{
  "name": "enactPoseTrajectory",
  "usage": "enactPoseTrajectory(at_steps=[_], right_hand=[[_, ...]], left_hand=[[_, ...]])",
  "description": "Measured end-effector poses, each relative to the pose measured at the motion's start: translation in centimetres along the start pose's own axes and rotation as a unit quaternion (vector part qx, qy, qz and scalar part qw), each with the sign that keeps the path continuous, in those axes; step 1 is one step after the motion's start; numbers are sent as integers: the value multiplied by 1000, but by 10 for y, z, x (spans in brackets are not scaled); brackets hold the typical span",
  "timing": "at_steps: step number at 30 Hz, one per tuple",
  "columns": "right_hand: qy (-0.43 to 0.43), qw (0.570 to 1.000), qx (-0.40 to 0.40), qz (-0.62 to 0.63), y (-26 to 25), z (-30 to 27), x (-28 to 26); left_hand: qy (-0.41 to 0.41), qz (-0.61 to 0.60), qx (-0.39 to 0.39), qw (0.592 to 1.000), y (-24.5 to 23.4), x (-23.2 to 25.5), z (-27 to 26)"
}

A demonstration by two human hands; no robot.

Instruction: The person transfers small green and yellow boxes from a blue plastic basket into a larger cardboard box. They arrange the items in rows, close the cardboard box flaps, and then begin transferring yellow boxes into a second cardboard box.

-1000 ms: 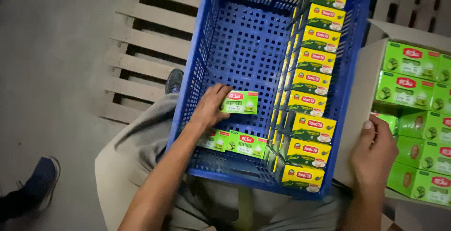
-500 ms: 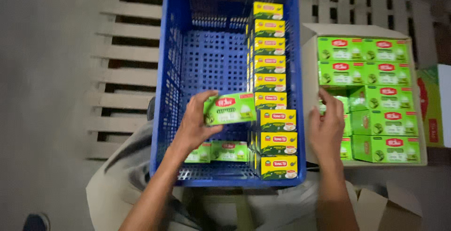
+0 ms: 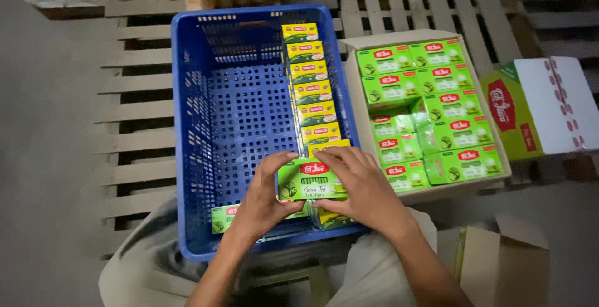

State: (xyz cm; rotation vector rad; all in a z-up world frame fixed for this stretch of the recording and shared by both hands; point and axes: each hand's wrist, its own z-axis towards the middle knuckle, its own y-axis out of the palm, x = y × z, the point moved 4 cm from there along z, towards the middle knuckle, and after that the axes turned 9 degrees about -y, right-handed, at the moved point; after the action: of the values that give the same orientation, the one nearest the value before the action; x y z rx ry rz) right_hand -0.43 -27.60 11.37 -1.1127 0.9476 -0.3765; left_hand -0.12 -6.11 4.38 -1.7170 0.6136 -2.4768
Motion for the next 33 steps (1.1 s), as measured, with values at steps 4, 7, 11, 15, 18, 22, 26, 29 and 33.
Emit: enactPoseTrajectory(at_steps=[4,7,11,15,18,22,26,29,33], right_hand=[[13,1000,4,3,4,-12,5],[4,1000,12,-20,5,-19,11],[14,1000,18,-13,-2,-28,23],[48,996,22,73,-30,-39,45],[136,973,68,174,-76,-46,57],[214,973,38,73,-98,-74,121],[183,982,45,-19,-117,-73,162],[148,986,16,-68,-106,-56,191],[133,988,-40,-70,-85,-30,208]], left_hand=[[1,-5,-11,1000,6,8,-4],[-5,-14,-20,1000,9,14,-2],[-41,-56,-34,997,12,18,4],[-82,-179,-33,980,27,11,7],[-108,-172,-38,979,36,12,12],[-116,-66,-96,986,48,27,15],[-13,-38,-126,991,82,39,14],[24,-16,-177,984,112,50,12],[95,-28,-220,971,138,87,14]])
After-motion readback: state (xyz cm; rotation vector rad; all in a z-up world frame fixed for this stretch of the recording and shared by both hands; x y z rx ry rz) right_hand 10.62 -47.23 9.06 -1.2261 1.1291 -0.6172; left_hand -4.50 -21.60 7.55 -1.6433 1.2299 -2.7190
